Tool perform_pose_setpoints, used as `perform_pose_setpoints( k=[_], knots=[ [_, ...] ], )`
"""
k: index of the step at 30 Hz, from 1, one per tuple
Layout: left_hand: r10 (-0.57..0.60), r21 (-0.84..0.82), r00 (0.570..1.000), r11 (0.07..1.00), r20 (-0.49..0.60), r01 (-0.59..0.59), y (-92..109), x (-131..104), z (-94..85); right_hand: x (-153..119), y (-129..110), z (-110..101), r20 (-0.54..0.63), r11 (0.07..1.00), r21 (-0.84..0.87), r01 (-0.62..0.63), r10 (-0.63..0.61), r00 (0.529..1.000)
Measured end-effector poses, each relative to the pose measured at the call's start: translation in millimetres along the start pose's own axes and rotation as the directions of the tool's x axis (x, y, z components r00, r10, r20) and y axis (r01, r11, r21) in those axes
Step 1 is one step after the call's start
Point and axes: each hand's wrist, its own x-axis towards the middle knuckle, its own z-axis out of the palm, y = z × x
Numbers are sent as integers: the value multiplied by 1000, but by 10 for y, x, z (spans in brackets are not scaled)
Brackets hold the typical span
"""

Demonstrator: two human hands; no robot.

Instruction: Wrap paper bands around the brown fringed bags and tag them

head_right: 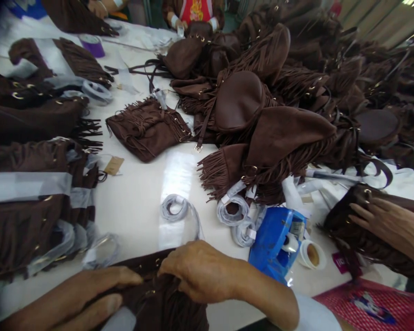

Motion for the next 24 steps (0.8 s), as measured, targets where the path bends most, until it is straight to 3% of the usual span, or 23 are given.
perform_pose_setpoints(
  k=[1,3,7,11,13,15,20,24],
  knots=[
    [3,-14,1000,1000,13,-3,47,44,39,12,-31,-25,-9,1000,18,1,-1,1000],
    [27,-34,987,999,156,-22,132,131,128,31,-72,-103,12,993,107,-40,39,999],
    [-5,29,944,1000,330,-5,254,211,283,124,-18,-285,143,912,362,-190,147,979],
    [-163,243,912,967,375,73,344,196,311,344,84,-347,272,950,276,-146,69,960],
    [-197,283,901,955,387,87,363,187,289,442,105,-320,398,956,263,-130,15,917],
    [-188,277,904,957,383,82,350,180,257,484,112,-264,434,958,258,-124,0,901],
    [-60,192,910,981,410,-22,232,131,146,326,92,-102,132,997,69,18,-27,991],
    [95,169,924,971,371,-168,168,45,90,126,26,-53,-18,971,-207,118,-125,992]
  ],
)
